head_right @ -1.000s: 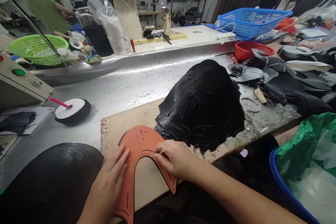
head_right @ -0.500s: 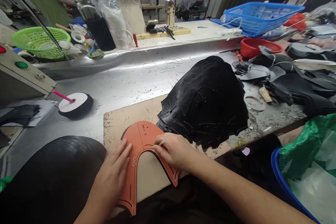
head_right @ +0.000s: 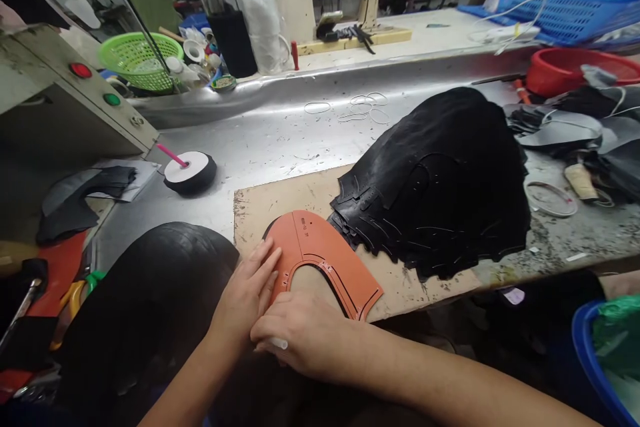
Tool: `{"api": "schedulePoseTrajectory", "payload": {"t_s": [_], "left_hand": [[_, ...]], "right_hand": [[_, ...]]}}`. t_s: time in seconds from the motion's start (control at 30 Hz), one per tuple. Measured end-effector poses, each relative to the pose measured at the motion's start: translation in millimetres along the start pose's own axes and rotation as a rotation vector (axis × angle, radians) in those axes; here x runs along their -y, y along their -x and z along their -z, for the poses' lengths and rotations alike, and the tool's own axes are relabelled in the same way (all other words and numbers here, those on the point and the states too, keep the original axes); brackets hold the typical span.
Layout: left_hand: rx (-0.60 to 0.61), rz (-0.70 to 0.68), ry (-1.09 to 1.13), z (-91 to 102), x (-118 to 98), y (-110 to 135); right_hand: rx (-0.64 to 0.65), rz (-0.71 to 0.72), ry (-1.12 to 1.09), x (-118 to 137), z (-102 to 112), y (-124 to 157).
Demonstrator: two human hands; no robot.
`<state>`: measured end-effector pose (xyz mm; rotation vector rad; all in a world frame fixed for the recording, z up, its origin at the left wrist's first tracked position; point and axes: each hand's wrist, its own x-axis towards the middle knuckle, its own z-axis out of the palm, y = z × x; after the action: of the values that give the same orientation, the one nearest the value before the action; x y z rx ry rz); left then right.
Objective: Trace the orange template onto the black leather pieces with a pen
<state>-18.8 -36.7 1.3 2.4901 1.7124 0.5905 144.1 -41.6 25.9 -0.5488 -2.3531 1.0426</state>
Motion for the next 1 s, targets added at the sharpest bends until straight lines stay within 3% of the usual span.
{"api": "schedulePoseTrajectory", "payload": {"t_s": [0.17,0.3,0.37,0.47,0.53,0.6,0.73,0.9,1.0], "left_hand": [[-0.004,0.004,0.009,0.5,-0.2,-1.2],[-0.009,-0.007,0.032,1.0,0.4,-2.2],[-0.007,-0.019,0.034,0.5,1.5,-2.2],[-0.016,-0.042,0.009,-1.1,3.8,-2.5],[-0.033,-0.064,-0.014,-2.3,5.6,-3.5],[-0.047,-0.086,-0.032,-3.2,7.4,-5.1],[-0.061,-0.1,-0.038,-3.7,9.9,-8.2],[-0.067,-0.109,-0.04,-2.9,9.1,-10.7],[-0.078,-0.119,-0.048,-2.7,8.8,-11.5]], "right_hand": [[0.048,0.06,0.07,3.6,8.9,3.9],[0.148,-0.135,0.087,18.6,22.9,11.5],[0.152,-0.211,-0.026,20.5,31.0,18.5],[-0.032,-0.356,-0.21,13.1,50.5,37.7],[-0.19,-0.508,-0.201,5.7,67.2,56.0],[-0.238,-0.616,-0.123,1.2,81.7,74.4],[-0.137,-0.566,0.0,2.3,89.6,93.8],[-0.068,-0.447,0.102,1.3,82.3,91.3],[-0.091,-0.453,0.173,-3.9,90.2,96.3]]}}
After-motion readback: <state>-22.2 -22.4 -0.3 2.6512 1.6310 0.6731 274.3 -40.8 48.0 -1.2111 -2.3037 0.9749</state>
